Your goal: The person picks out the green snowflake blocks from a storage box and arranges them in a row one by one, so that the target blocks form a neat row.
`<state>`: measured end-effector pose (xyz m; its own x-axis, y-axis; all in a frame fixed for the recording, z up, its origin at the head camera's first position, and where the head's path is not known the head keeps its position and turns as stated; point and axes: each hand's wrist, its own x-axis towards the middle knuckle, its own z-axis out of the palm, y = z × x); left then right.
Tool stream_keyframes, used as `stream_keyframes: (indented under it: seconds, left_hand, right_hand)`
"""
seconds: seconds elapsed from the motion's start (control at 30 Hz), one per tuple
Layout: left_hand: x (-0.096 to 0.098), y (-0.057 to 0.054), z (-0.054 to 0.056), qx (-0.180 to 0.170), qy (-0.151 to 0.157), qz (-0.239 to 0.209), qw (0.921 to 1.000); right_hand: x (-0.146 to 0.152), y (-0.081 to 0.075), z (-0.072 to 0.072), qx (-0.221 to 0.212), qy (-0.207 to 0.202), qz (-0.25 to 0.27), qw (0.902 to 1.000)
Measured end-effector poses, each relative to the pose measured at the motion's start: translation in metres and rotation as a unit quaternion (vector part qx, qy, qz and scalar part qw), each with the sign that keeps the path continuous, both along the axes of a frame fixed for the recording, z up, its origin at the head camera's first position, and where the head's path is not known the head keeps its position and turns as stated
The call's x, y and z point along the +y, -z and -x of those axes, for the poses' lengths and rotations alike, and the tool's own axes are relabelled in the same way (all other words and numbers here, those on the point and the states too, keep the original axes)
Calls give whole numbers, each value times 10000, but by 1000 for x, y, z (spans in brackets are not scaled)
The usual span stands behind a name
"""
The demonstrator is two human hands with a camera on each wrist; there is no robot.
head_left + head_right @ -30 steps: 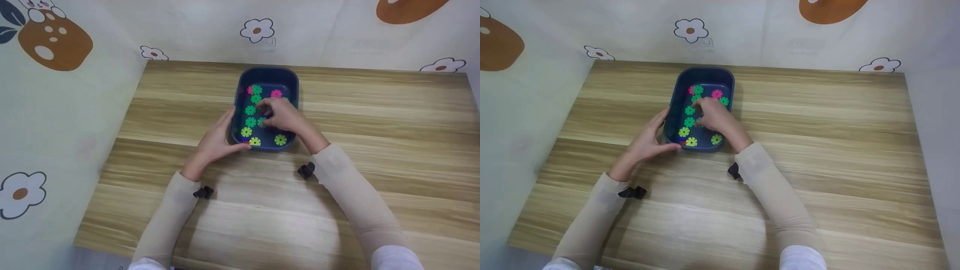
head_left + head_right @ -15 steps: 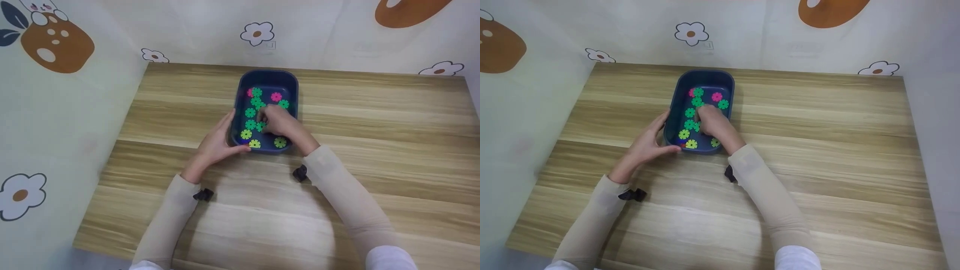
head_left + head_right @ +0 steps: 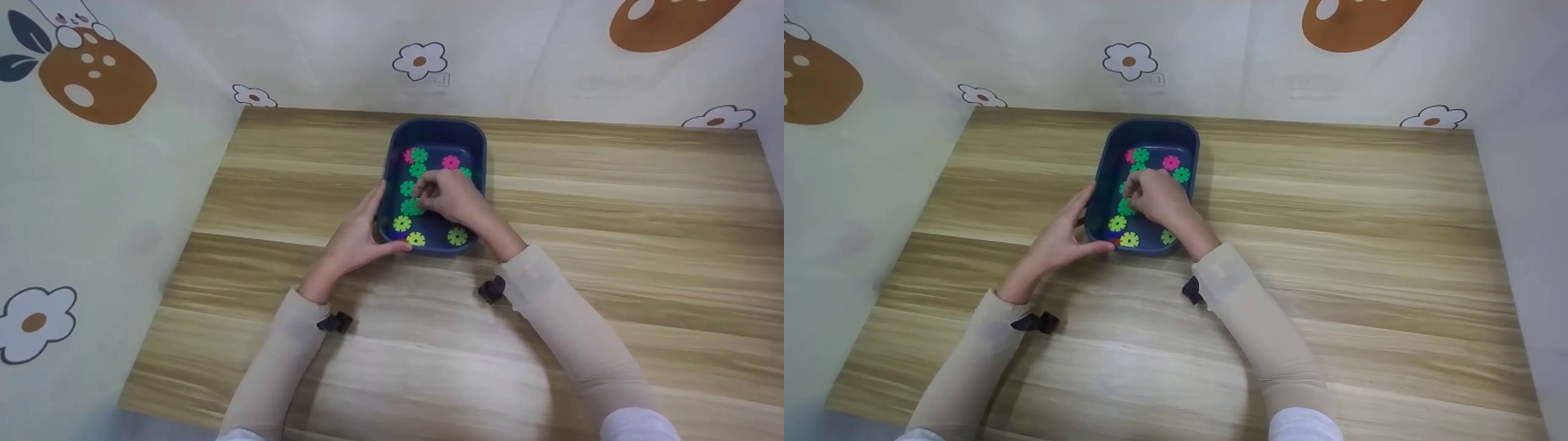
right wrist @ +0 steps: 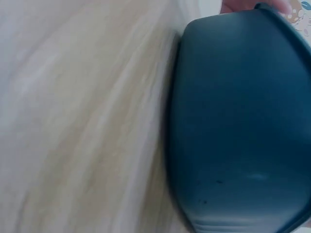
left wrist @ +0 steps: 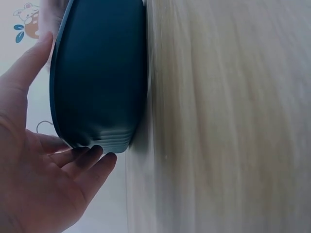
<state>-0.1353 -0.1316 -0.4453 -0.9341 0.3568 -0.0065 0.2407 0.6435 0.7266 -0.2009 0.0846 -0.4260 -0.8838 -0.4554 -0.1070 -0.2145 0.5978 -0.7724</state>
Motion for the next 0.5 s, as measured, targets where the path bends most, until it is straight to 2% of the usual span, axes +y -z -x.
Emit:
stream_keyframes:
  seconds: [0.3,0.5]
  left_hand:
    - [2,4,-2,43,-3,-694,9976]
    - [5,4,-3,-35,-51,-800,9968]
  right_hand:
    - [6,-5,-5,73,164,698,9974]
    - [16,-11,-4,92,354,794,9962]
